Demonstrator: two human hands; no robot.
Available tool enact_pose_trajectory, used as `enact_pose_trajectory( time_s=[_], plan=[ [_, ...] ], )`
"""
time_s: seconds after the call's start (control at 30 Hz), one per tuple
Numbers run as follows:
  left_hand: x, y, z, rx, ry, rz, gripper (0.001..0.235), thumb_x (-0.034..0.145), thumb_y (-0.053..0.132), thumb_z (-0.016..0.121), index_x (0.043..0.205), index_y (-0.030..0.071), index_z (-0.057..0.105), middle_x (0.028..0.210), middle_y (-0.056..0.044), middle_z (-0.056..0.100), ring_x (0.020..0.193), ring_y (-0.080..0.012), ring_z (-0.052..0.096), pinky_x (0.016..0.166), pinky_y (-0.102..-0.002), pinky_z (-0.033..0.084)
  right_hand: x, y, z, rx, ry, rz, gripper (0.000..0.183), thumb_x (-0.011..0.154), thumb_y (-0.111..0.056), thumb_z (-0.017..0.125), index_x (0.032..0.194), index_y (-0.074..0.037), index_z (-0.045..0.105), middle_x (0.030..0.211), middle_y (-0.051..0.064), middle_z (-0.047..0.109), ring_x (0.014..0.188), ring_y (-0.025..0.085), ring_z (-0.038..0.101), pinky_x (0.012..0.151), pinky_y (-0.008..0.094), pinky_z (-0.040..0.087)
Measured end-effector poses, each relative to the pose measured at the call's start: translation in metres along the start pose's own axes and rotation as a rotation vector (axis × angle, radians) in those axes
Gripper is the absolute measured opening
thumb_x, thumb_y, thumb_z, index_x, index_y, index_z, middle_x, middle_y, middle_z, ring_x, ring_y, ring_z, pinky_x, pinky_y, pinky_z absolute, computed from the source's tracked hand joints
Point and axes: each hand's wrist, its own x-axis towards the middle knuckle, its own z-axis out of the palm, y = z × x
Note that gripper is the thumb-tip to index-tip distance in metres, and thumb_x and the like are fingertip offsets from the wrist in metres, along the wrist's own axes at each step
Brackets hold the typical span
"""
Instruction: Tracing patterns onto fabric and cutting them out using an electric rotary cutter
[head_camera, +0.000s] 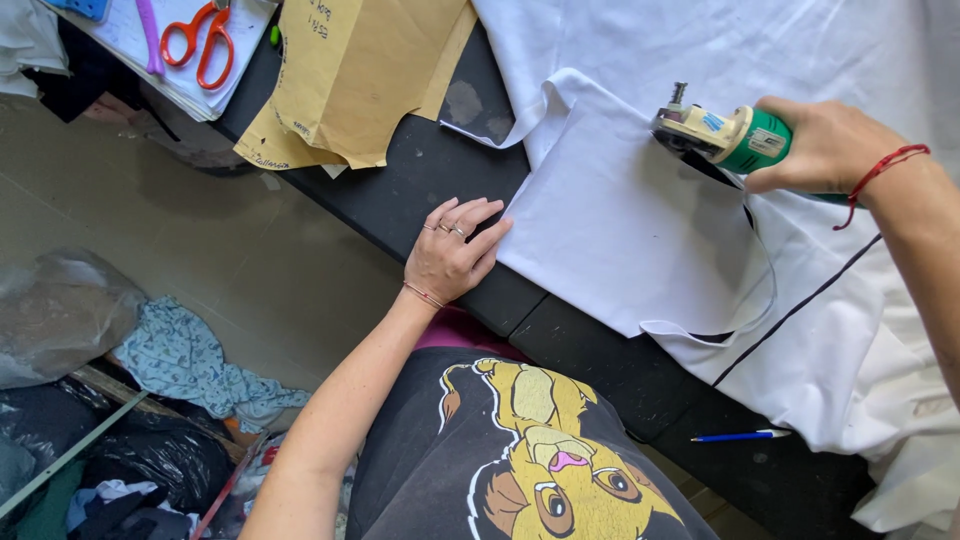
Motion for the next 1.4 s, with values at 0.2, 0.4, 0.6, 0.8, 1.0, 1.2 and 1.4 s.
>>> enact_pose_trajectory(
  time_s=[0.2,0.4,0.6,0.8,1.0,1.2,1.4],
  plan=[
    [0.0,-0.001,0.0,-0.004,0.009,0.0,0.021,0.082,0.015,0.057,0.104,0.015,0.059,0.111,-0.004,0.056,0.098,-0.0193,0.057,0.09,-0.034,0.039,0.026,0.008,-0.008,-0.241,0.003,-0.086,0.039,0.055,-0.032,0.064,0.09,-0.018,0.053,0.066,0.013,0.061,0.06,0.03,0.056,0.052,0.036,0.041],
    [-0.001,-0.001,0.0,-0.016,0.013,-0.003,0.022,0.082,0.014,0.057,0.104,0.015,0.059,0.112,-0.004,0.056,0.099,-0.0191,0.057,0.09,-0.034,0.038,0.027,-0.006,-0.016,-0.324,-0.032,-0.111,0.039,0.056,-0.032,0.063,0.091,-0.02,0.053,0.064,0.01,0.061,0.059,0.027,0.055,0.052,0.035,0.041],
    [0.0,-0.001,-0.002,-0.012,0.017,-0.004,0.02,0.082,0.014,0.056,0.103,0.015,0.059,0.11,-0.004,0.056,0.099,-0.018,0.057,0.091,-0.033,0.037,0.019,-0.016,-0.009,-0.233,-0.018,-0.118,0.037,0.054,-0.033,0.064,0.086,-0.017,0.054,0.059,0.011,0.058,0.054,0.027,0.052,0.048,0.035,0.038],
    [0.0,-0.001,-0.001,-0.008,0.014,-0.003,0.02,0.082,0.015,0.057,0.102,0.015,0.059,0.111,-0.003,0.056,0.099,-0.018,0.057,0.091,-0.033,0.037,0.004,-0.027,0.001,-0.052,-0.001,-0.063,0.04,0.055,-0.031,0.063,0.09,-0.013,0.054,0.066,0.016,0.058,0.06,0.032,0.052,0.052,0.037,0.038],
    [-0.001,-0.001,0.0,-0.011,0.018,0.001,0.021,0.082,0.015,0.057,0.103,0.015,0.059,0.111,-0.004,0.056,0.098,-0.0186,0.057,0.09,-0.033,0.038,-0.006,-0.041,0.009,0.055,0.021,-0.007,0.039,0.055,-0.032,0.061,0.086,-0.011,0.05,0.067,0.016,0.055,0.06,0.032,0.049,0.05,0.038,0.036],
    [0.001,-0.001,-0.002,-0.012,0.027,-0.004,0.021,0.082,0.014,0.057,0.102,0.015,0.059,0.11,-0.004,0.057,0.098,-0.0179,0.057,0.09,-0.033,0.038,-0.012,-0.06,0.011,0.184,0.043,0.07,0.04,0.055,-0.031,0.06,0.088,-0.012,0.05,0.072,0.015,0.054,0.062,0.03,0.049,0.05,0.039,0.036],
    [0.001,-0.001,-0.002,-0.01,0.041,-0.004,0.02,0.082,0.014,0.057,0.102,0.015,0.059,0.109,-0.003,0.057,0.098,-0.0171,0.057,0.091,-0.032,0.037,-0.011,-0.076,0.009,0.264,0.057,0.102,0.041,0.056,-0.031,0.059,0.092,-0.013,0.05,0.076,0.015,0.053,0.065,0.031,0.049,0.049,0.039,0.037]
  ],
)
